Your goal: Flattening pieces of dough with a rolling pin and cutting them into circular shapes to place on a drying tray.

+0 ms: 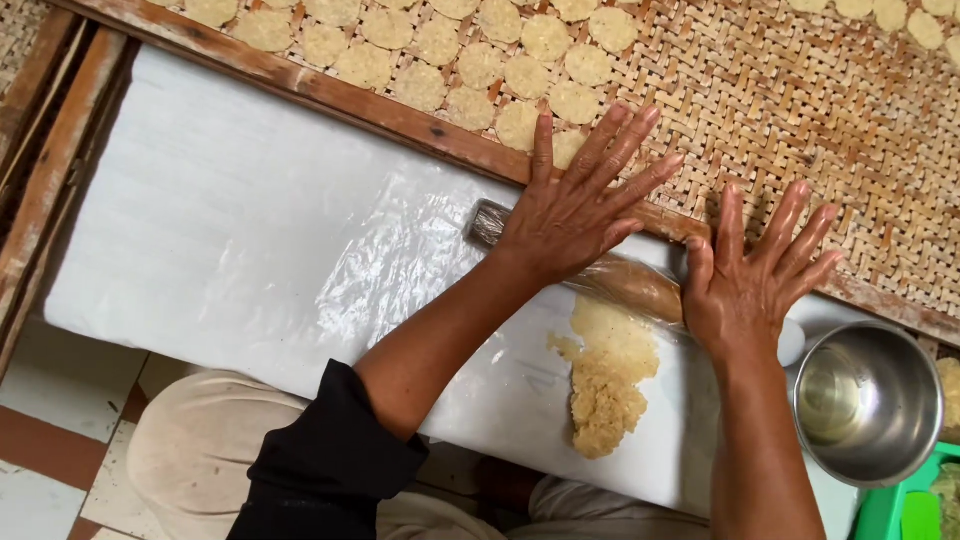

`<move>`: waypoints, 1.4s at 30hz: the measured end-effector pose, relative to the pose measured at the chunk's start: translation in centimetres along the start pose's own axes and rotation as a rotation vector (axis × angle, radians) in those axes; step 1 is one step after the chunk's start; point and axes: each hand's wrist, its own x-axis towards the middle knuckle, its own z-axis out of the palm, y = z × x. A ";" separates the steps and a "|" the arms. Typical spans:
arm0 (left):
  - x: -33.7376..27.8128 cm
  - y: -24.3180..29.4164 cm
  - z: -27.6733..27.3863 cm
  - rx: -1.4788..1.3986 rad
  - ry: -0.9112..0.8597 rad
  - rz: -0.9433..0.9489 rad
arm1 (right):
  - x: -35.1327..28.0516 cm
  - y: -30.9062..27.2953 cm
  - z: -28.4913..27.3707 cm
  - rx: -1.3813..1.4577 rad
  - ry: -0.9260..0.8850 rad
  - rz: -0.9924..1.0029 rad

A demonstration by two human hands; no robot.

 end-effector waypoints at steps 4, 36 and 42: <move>-1.6 0.2 -1.0 -0.039 0.032 0.021 | -1.7 -0.2 0.6 0.004 0.031 -0.057; -13.9 2.1 -3.7 -0.031 -0.182 0.035 | -11.5 0.6 0.6 0.118 -0.078 -0.338; -13.6 -3.2 -8.6 -0.144 -0.163 -0.215 | -8.7 5.0 -5.2 -0.178 0.087 -0.271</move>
